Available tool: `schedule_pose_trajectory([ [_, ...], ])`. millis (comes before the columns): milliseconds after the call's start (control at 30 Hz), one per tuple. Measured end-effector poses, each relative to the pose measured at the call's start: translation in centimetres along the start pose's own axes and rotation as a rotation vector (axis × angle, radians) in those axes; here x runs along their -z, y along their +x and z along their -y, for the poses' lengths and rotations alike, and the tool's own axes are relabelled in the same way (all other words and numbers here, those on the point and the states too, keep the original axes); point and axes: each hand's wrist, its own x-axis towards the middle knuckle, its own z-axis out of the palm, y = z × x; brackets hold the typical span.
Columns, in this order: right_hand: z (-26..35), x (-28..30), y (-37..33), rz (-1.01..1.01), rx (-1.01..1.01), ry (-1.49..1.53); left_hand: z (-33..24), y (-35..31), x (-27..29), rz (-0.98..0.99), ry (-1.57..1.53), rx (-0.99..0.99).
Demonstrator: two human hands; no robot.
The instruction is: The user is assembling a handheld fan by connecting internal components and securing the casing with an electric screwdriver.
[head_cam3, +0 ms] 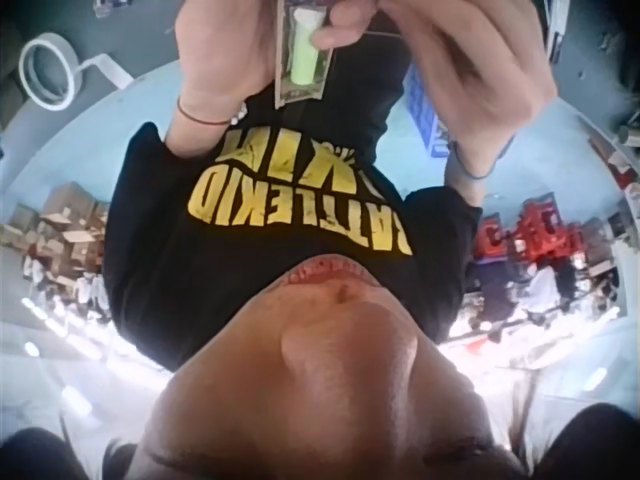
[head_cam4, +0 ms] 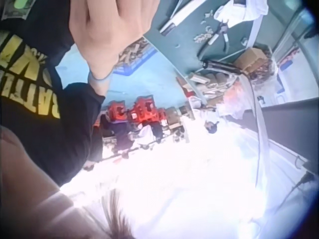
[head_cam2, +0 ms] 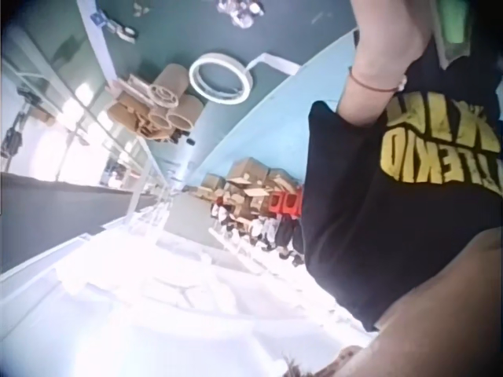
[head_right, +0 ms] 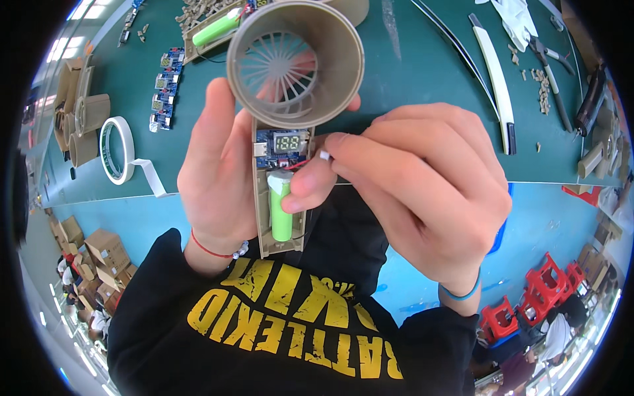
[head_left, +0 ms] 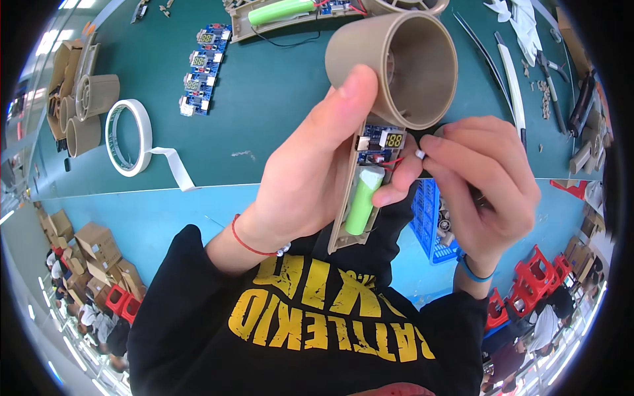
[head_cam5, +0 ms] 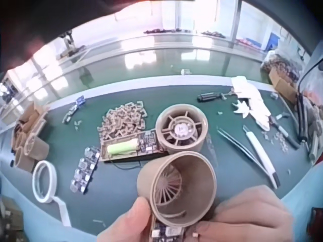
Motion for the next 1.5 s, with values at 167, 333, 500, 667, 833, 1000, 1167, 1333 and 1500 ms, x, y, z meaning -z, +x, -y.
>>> schedule_pose_trajectory([
  [167, 0.1, -0.3, 0.1, -0.075, -0.021, -0.002, 0.6, 0.4, 0.2, 0.015, -0.064, -0.007],
  [333, 0.4, -0.7, 0.3, -0.071, -0.015, -0.075, 1.1, 0.6, -0.2, 0.0, 0.116, -0.141],
  [500, 0.7, -0.9, 0.0, -0.069, -0.064, -0.105, 1.7, 0.8, 0.5, 0.124, 0.261, -0.205],
  [667, 1.1, -0.6, -0.2, -0.037, -0.157, -0.035, 2.2, 0.4, 0.1, 0.102, 0.507, -0.237],
  [833, 1.5, -0.5, -0.7, -0.026, -0.25, -0.004, 2.6, 0.1, -0.7, 0.056, 0.487, -0.273],
  [1000, 2.0, -0.5, -0.6, -0.039, -0.35, 0.172, 2.9, 0.2, -0.7, 0.057, 0.496, -0.297],
  [1167, 2.3, -0.6, -0.5, -0.096, -0.421, 0.417, 1.2, 0.2, -0.4, 0.113, 0.59, -0.161],
  [1333, 1.5, -0.4, -0.3, -0.136, -0.469, 0.674, 2.1, 0.5, -0.1, 0.044, 0.466, -0.109],
  [1500, 0.4, -1.2, -0.4, -0.143, -0.24, 0.585, 2.0, 0.7, -0.9, -0.034, 0.382, -0.021],
])
